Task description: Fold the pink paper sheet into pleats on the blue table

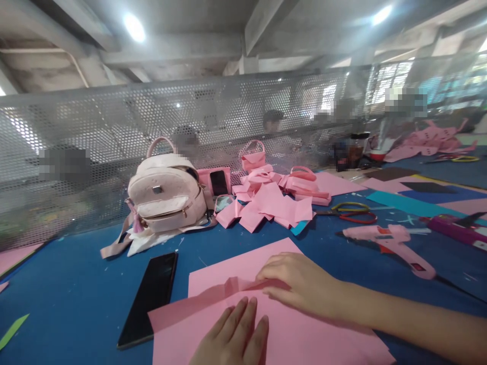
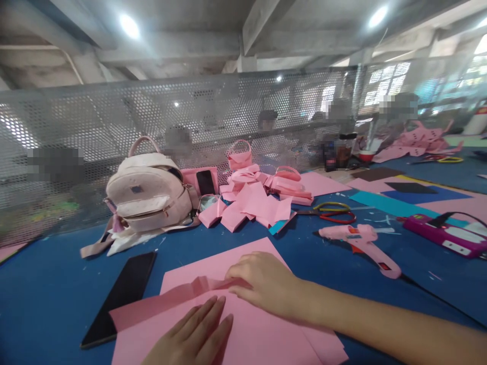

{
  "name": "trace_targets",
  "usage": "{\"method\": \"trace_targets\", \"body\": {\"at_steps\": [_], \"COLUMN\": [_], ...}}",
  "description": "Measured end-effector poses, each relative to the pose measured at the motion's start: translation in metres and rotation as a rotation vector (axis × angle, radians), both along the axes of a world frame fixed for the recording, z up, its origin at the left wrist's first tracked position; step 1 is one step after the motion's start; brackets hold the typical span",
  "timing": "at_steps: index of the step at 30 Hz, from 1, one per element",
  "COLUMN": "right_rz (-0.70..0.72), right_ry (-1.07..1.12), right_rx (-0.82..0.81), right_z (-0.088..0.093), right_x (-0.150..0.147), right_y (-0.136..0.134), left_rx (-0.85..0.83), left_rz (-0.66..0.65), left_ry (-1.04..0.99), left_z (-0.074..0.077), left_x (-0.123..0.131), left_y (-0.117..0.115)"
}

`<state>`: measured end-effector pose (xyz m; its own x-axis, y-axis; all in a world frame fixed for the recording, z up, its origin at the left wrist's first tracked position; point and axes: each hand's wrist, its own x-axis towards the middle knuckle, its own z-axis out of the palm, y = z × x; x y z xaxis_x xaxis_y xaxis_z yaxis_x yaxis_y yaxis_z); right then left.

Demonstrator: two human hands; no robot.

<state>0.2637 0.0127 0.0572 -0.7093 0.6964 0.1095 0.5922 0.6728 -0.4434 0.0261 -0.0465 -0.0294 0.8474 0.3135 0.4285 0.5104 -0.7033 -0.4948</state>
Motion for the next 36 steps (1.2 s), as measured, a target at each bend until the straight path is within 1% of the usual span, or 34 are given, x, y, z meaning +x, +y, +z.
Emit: {"method": "trace_targets", "body": {"at_steps": [3,5,7,9,11,12,13,15,16,17,18,20,24,27,32,36], "right_rz": [-0.037,-0.057,-0.076,-0.082,-0.076,-0.077,-0.082,-0.095,-0.104,-0.111,-0.119,-0.14,-0.166,-0.162,-0.143,-0.126], "right_ry": [0.003,0.0,0.005,0.023,0.047,0.061,0.075,0.095,0.101,0.108,0.118,0.147,0.217,0.231,0.22,0.231], "right_rx": [0.06,0.064,0.042,0.008,-0.016,-0.02,-0.022,-0.033,-0.044,-0.057,-0.072,-0.114,-0.222,-0.256,-0.249,-0.216], "right_z": [0.001,0.001,-0.001,-0.004,-0.007,-0.009,-0.011,-0.014,-0.015,-0.015,-0.015,-0.015,-0.014,-0.012,-0.009,-0.012], "right_x": [-0.014,-0.02,-0.023,-0.023,-0.022,-0.021,-0.02,-0.019,-0.019,-0.019,-0.019,-0.019,-0.015,-0.011,-0.007,-0.005], "right_y": [0.013,0.022,0.029,0.033,0.034,0.034,0.033,0.032,0.031,0.03,0.029,0.028,0.027,0.026,0.025,0.025], "left_rx": [-0.06,-0.091,-0.106,-0.124,-0.161,-0.228,-0.33,-0.665,-0.84,-1.006,-1.114,-1.201,-1.228,-1.229,-1.197,-1.166], "left_rz": [0.007,0.062,0.128,0.177,0.26,0.282,0.308,0.327,0.358,0.389,0.422,0.451,0.48,0.502,0.546,0.561], "left_ry": [-0.069,-0.141,-0.237,-0.356,-0.511,-0.561,-0.577,-0.529,-0.565,-0.606,-0.615,-0.61,-0.603,-0.599,-0.558,-0.507], "left_z": [-0.001,-0.002,0.003,0.015,0.035,0.047,0.059,0.078,0.085,0.091,0.094,0.098,0.102,0.104,0.107,0.108], "left_x": [-0.002,-0.001,0.001,0.004,0.004,0.003,0.001,-0.005,-0.007,-0.009,-0.009,-0.006,0.007,0.015,0.024,0.029], "left_y": [0.002,0.002,0.002,0.004,0.011,0.017,0.023,0.039,0.046,0.053,0.058,0.064,0.063,0.057,0.054,0.054]}}
